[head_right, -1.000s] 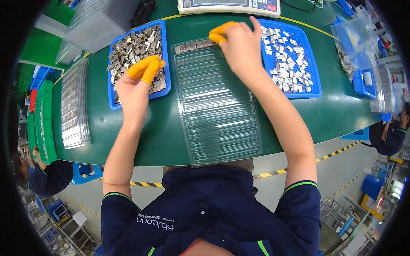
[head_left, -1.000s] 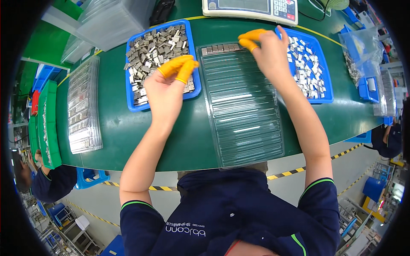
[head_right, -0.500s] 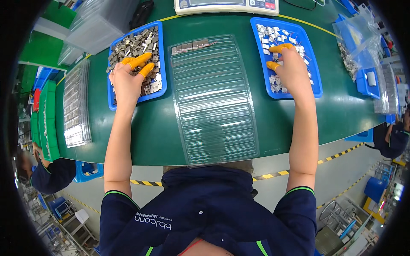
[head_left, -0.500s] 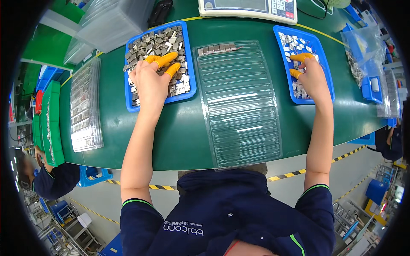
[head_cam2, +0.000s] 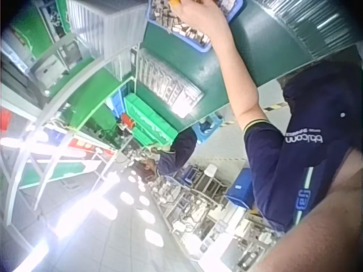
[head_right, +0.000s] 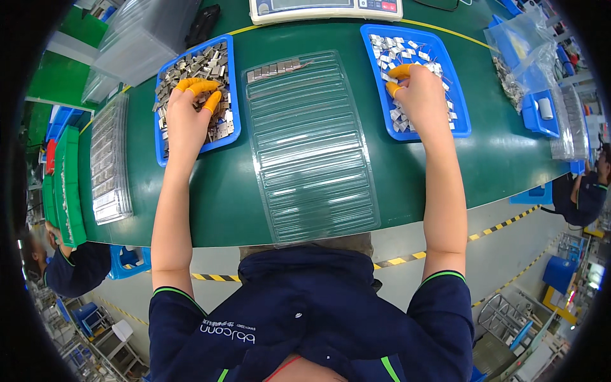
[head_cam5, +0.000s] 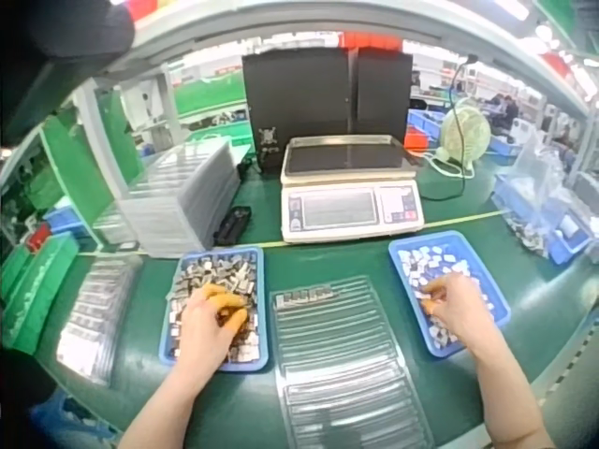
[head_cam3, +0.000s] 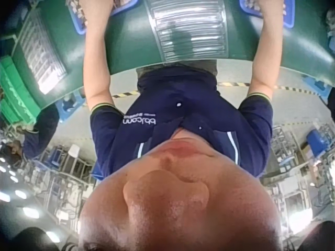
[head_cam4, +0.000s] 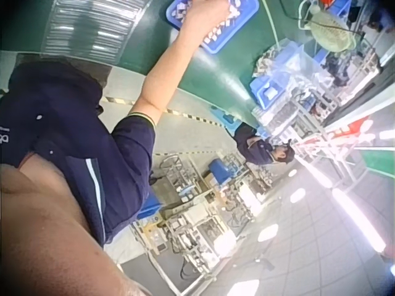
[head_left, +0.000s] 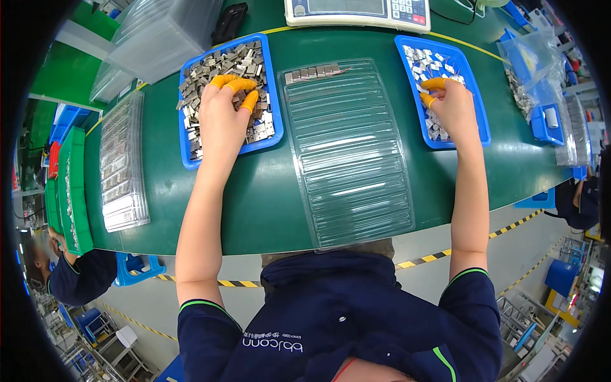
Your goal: The person assembles small electronic components by hand, picking up metallic rectangular parts and white plastic pieces from blue trays and inserting them into a clear plastic tray. The person wears yellow finger cots and works at a green factory table, occasionally moving the filled tray aside to continue the assembly process.
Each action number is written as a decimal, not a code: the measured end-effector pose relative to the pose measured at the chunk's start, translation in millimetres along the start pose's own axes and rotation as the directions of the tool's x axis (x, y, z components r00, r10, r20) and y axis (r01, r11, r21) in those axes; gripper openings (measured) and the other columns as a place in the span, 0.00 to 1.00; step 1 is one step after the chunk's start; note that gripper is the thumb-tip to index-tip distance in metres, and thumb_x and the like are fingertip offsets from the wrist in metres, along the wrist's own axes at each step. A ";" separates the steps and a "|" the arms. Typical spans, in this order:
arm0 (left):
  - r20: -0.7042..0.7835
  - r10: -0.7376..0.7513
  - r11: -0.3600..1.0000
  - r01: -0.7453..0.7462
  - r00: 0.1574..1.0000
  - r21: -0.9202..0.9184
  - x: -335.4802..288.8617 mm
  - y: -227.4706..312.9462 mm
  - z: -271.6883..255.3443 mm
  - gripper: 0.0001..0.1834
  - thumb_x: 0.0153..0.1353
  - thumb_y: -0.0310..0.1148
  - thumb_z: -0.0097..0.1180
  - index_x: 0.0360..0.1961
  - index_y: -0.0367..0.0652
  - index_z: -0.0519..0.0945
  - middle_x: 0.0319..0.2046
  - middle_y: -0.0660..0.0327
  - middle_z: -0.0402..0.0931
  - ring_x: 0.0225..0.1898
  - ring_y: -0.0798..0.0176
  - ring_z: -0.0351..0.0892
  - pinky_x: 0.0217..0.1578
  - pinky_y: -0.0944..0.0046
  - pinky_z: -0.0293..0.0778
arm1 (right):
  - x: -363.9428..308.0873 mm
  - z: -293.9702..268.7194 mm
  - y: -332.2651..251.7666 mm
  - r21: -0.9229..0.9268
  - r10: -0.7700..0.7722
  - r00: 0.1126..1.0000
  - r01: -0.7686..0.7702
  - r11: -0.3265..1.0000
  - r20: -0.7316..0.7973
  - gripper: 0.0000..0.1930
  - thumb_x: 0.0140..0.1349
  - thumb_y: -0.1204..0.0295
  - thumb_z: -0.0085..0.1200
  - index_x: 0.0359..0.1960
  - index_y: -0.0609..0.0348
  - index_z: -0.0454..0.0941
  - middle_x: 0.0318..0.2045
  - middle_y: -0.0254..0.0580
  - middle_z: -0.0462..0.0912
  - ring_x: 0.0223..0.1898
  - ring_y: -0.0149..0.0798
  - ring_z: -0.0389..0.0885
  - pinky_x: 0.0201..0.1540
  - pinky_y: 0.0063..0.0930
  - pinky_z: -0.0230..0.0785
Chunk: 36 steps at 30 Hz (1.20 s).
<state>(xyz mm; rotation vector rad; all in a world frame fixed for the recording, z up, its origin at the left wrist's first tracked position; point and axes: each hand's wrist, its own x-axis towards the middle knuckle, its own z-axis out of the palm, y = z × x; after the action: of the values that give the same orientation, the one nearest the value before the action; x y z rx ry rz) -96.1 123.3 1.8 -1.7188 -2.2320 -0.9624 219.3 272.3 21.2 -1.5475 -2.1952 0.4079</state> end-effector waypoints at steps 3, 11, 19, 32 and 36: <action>0.101 -0.197 0.911 0.220 0.975 -0.350 0.8 7.5 -4.8 0.10 0.48 0.26 0.62 0.33 0.35 0.80 0.29 0.58 0.77 0.28 0.65 0.75 0.33 0.68 0.72 | -1.6 -3.0 -4.7 -0.029 0.011 1.000 -0.011 1.000 -0.002 0.14 0.44 0.77 0.59 0.36 0.62 0.81 0.28 0.49 0.82 0.33 0.43 0.82 0.39 0.32 0.72; 0.314 -0.353 0.516 0.463 0.882 -0.721 -3.9 11.5 -13.6 0.05 0.55 0.28 0.55 0.31 0.36 0.76 0.28 0.63 0.76 0.31 0.72 0.72 0.37 0.72 0.67 | 4.2 -0.6 9.1 0.019 0.017 0.999 -0.018 1.000 0.042 0.16 0.41 0.79 0.60 0.37 0.61 0.81 0.32 0.48 0.82 0.34 0.42 0.81 0.41 0.30 0.72; 0.457 -0.286 0.244 0.526 0.842 -0.815 -7.7 21.9 -16.2 0.07 0.54 0.25 0.57 0.33 0.35 0.75 0.33 0.58 0.77 0.34 0.67 0.76 0.40 0.68 0.72 | 9.4 -3.3 17.6 0.108 0.063 0.996 -0.070 0.992 0.069 0.14 0.45 0.78 0.60 0.37 0.63 0.81 0.30 0.45 0.83 0.31 0.36 0.82 0.38 0.26 0.73; 0.543 -0.165 0.242 0.567 0.824 -0.787 -10.7 23.5 -20.8 0.17 0.59 0.29 0.55 0.47 0.32 0.72 0.41 0.51 0.78 0.40 0.58 0.81 0.36 0.70 0.76 | 20.5 -13.1 12.6 0.491 0.172 0.962 -0.048 0.870 -0.210 0.10 0.50 0.77 0.62 0.34 0.70 0.81 0.27 0.43 0.84 0.27 0.30 0.83 0.31 0.18 0.73; 0.527 -0.177 0.229 0.555 0.831 -0.800 -11.8 31.8 -23.1 0.13 0.60 0.30 0.53 0.43 0.33 0.72 0.41 0.50 0.78 0.40 0.57 0.81 0.35 0.70 0.76 | 24.1 -16.0 14.4 0.604 0.174 0.969 -0.034 0.797 -0.175 0.10 0.51 0.82 0.58 0.35 0.78 0.76 0.28 0.50 0.82 0.27 0.37 0.84 0.30 0.22 0.78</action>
<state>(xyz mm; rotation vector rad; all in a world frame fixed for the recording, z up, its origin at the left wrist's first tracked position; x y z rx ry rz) -69.0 104.6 26.3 -1.6872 -2.5072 -2.7904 231.9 299.9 32.5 -1.2783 -1.5881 0.8297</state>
